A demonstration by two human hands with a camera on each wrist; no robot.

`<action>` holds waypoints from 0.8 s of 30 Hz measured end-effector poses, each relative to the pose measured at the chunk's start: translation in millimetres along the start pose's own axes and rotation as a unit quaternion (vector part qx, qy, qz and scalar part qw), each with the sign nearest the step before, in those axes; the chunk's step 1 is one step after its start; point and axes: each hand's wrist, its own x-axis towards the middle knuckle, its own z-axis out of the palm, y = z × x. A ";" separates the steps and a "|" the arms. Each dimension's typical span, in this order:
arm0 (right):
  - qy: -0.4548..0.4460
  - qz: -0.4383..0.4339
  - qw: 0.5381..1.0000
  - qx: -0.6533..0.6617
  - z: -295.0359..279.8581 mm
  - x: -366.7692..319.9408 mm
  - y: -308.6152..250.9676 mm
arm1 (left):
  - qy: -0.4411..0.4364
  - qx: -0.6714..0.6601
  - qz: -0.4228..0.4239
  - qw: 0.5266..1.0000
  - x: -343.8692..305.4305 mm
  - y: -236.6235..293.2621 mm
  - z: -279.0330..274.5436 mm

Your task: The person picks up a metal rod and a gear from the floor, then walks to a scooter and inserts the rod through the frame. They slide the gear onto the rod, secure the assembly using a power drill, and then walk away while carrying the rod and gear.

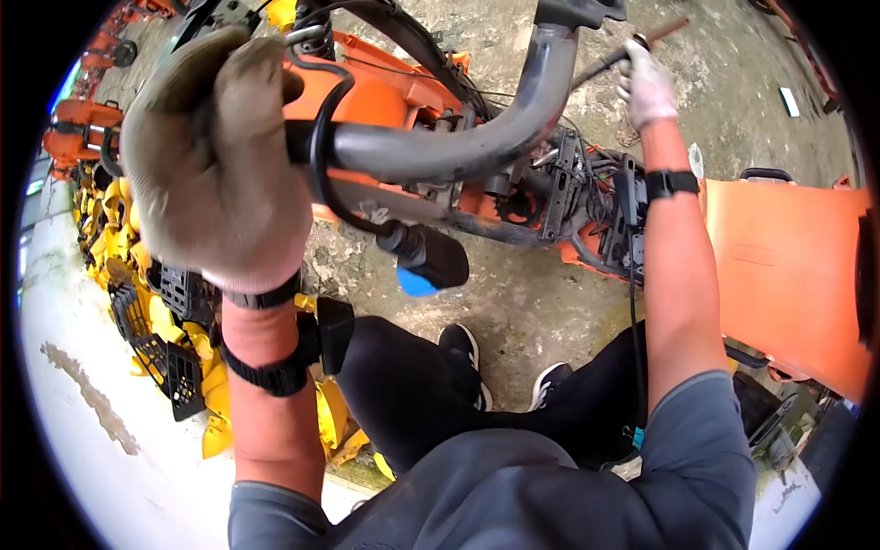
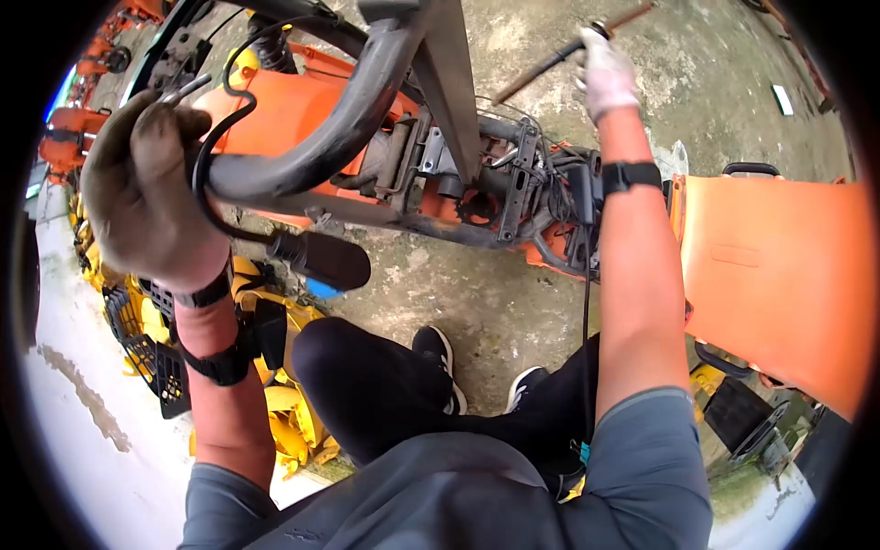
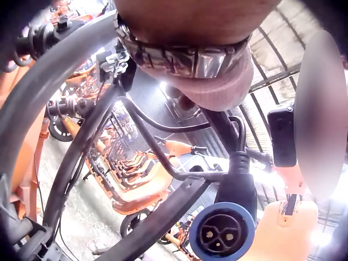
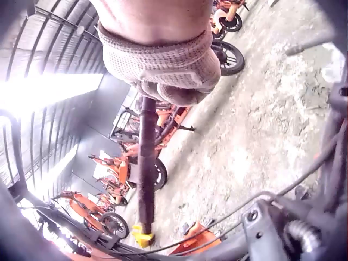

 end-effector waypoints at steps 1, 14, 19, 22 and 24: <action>-0.021 0.018 0.999 0.042 -15.3 -11.5 -6.9 | -0.012 0.016 0.020 1.000 0.0 0.0 -1.4; -0.303 0.088 0.937 -0.152 -86.4 -210.4 -23.5 | 0.084 -0.148 -0.125 0.977 13.6 36.9 -36.9; -0.368 0.201 0.899 -0.129 -80.6 -263.6 2.4 | 0.299 -0.237 -0.296 0.876 -92.5 39.0 -60.1; -0.405 0.265 0.867 -0.122 -68.6 -288.4 22.4 | 0.435 -0.276 -0.431 0.741 -163.1 54.1 -45.4; -0.436 0.293 0.841 -0.131 -55.8 -297.1 32.9 | 0.460 -0.316 -0.504 0.659 -215.9 42.1 -23.6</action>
